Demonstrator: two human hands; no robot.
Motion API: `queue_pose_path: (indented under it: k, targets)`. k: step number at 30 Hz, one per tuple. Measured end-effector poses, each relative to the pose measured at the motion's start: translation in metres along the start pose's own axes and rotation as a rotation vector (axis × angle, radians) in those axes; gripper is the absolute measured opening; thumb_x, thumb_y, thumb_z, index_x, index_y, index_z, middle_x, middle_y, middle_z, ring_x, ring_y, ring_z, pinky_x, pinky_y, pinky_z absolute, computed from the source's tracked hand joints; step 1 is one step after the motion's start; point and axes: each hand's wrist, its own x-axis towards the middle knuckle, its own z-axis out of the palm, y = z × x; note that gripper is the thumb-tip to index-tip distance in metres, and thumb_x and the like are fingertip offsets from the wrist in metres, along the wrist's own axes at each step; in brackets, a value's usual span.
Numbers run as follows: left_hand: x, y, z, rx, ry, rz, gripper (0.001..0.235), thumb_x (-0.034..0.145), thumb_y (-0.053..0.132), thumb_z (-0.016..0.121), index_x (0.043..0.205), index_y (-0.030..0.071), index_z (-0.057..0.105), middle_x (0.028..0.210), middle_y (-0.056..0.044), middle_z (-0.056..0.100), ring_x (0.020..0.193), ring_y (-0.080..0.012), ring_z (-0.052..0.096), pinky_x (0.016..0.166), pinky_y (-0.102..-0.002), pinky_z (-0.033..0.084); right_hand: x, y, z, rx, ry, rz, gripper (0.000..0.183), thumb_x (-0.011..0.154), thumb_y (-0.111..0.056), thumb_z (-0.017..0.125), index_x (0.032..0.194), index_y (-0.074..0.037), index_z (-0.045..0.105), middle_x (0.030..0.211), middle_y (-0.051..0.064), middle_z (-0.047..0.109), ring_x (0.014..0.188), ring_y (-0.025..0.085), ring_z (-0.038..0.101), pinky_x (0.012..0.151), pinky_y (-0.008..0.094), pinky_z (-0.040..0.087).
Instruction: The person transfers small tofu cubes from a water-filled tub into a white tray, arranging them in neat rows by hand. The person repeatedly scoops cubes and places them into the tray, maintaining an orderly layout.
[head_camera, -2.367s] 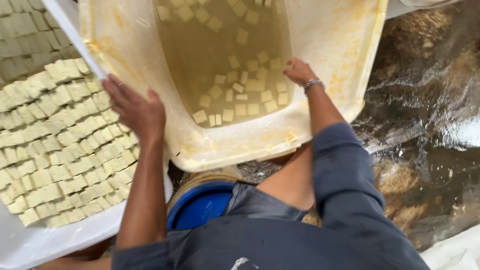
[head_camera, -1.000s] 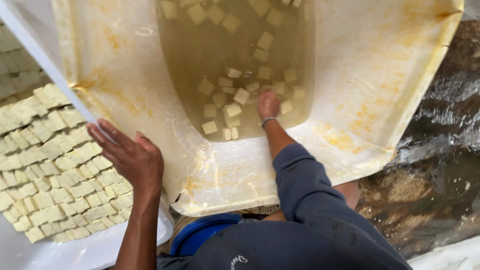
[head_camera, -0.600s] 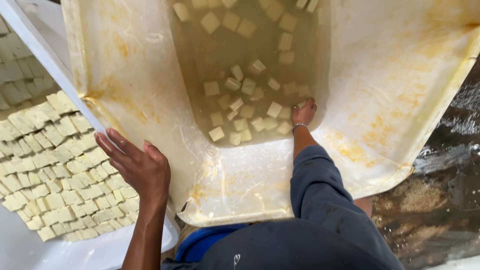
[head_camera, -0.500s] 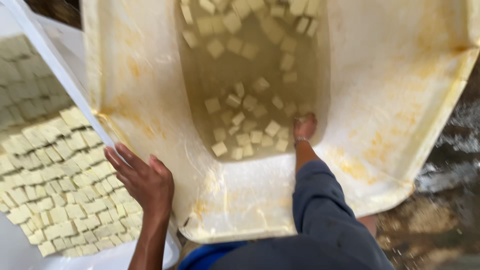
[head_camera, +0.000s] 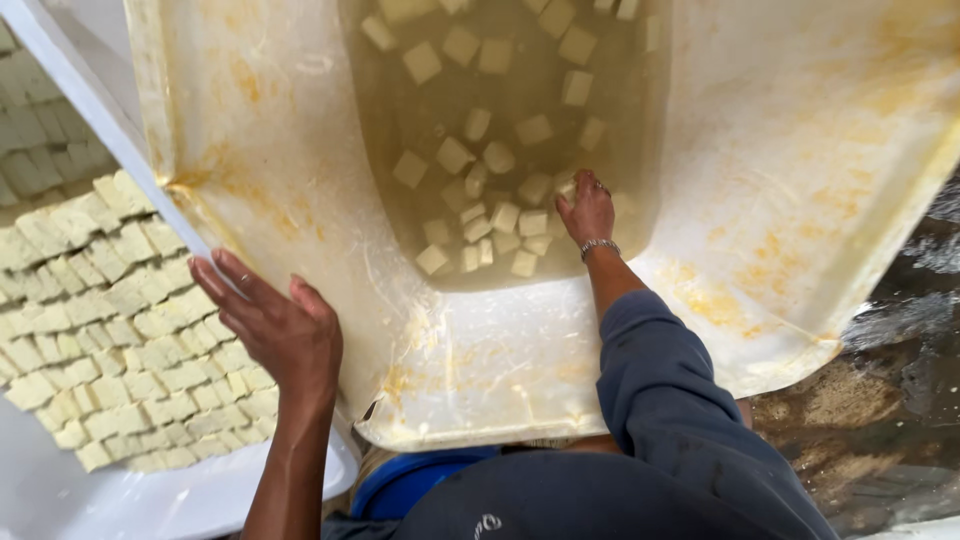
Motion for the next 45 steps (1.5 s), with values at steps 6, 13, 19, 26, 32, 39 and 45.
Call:
queue_pose_path:
  k: [6, 13, 19, 26, 32, 39, 45]
  targets:
    - [0.006, 0.004, -0.003, -0.014, 0.006, -0.028, 0.086, 0.1, 0.006, 0.064, 0.164, -0.007, 0.008, 0.167, -0.038, 0.009, 0.157, -0.0551, 0.018, 0.125, -0.063, 0.031, 0.019, -0.009, 0.049, 0.029, 0.295, -0.016, 0.054, 0.093, -0.022, 0.074, 0.137, -0.004, 0.05, 0.127, 0.027, 0.061, 0.114, 0.043, 0.062, 0.094, 0.049, 0.053]
    - [0.003, 0.004, -0.004, -0.003, 0.005, -0.025, 0.086, 0.101, 0.006, 0.065, 0.164, -0.009, 0.008, 0.168, -0.038, 0.009, 0.159, -0.0554, 0.017, 0.125, -0.062, 0.032, 0.027, 0.002, 0.077, -0.031, 0.133, 0.051, 0.074, 0.09, -0.021, 0.076, 0.148, 0.003, 0.038, 0.138, 0.032, 0.052, 0.126, 0.046, 0.054, 0.108, 0.049, 0.046]
    - [0.015, 0.009, -0.005, -0.039, -0.004, -0.028, 0.088, 0.099, 0.006, 0.065, 0.164, -0.008, 0.008, 0.167, -0.038, 0.009, 0.159, -0.0551, 0.016, 0.122, -0.063, 0.031, 0.049, -0.006, 0.045, -0.002, 0.381, -0.106, 0.082, 0.084, -0.017, 0.082, 0.148, 0.006, 0.037, 0.142, 0.033, 0.048, 0.126, 0.049, 0.05, 0.106, 0.051, 0.044]
    - [0.005, 0.006, -0.005, -0.02, -0.012, -0.021, 0.087, 0.102, 0.006, 0.064, 0.166, -0.006, 0.006, 0.169, -0.038, 0.008, 0.16, -0.0551, 0.014, 0.126, -0.064, 0.032, 0.08, -0.036, 0.02, 0.28, 0.338, -0.093, 0.064, 0.088, -0.014, 0.079, 0.136, 0.002, 0.039, 0.136, 0.027, 0.05, 0.124, 0.046, 0.053, 0.102, 0.05, 0.046]
    - [0.0, 0.003, -0.004, -0.011, -0.017, -0.037, 0.086, 0.101, 0.006, 0.064, 0.165, -0.007, 0.008, 0.167, -0.038, 0.008, 0.158, -0.0555, 0.016, 0.125, -0.063, 0.033, 0.065, -0.031, 0.055, 0.106, 0.309, -0.135, 0.055, 0.091, -0.013, 0.08, 0.132, -0.004, 0.045, 0.138, 0.025, 0.048, 0.126, 0.047, 0.052, 0.107, 0.052, 0.043]
    - [0.001, 0.007, -0.007, -0.025, 0.001, -0.045, 0.084, 0.098, 0.005, 0.065, 0.162, -0.007, 0.013, 0.166, -0.037, 0.013, 0.157, -0.0556, 0.021, 0.119, -0.061, 0.038, 0.077, -0.04, 0.034, 0.225, 0.268, -0.095, 0.057, 0.097, -0.017, 0.08, 0.142, -0.006, 0.046, 0.14, 0.024, 0.049, 0.119, 0.042, 0.057, 0.1, 0.05, 0.05]
    - [0.007, 0.011, -0.009, -0.024, 0.031, -0.037, 0.083, 0.096, 0.006, 0.065, 0.161, -0.008, 0.014, 0.163, -0.039, 0.015, 0.153, -0.0567, 0.024, 0.116, -0.061, 0.039, 0.096, -0.092, 0.012, 0.42, 0.368, -0.231, 0.065, 0.086, -0.013, 0.081, 0.142, -0.005, 0.047, 0.138, 0.018, 0.058, 0.111, 0.034, 0.064, 0.095, 0.044, 0.055]
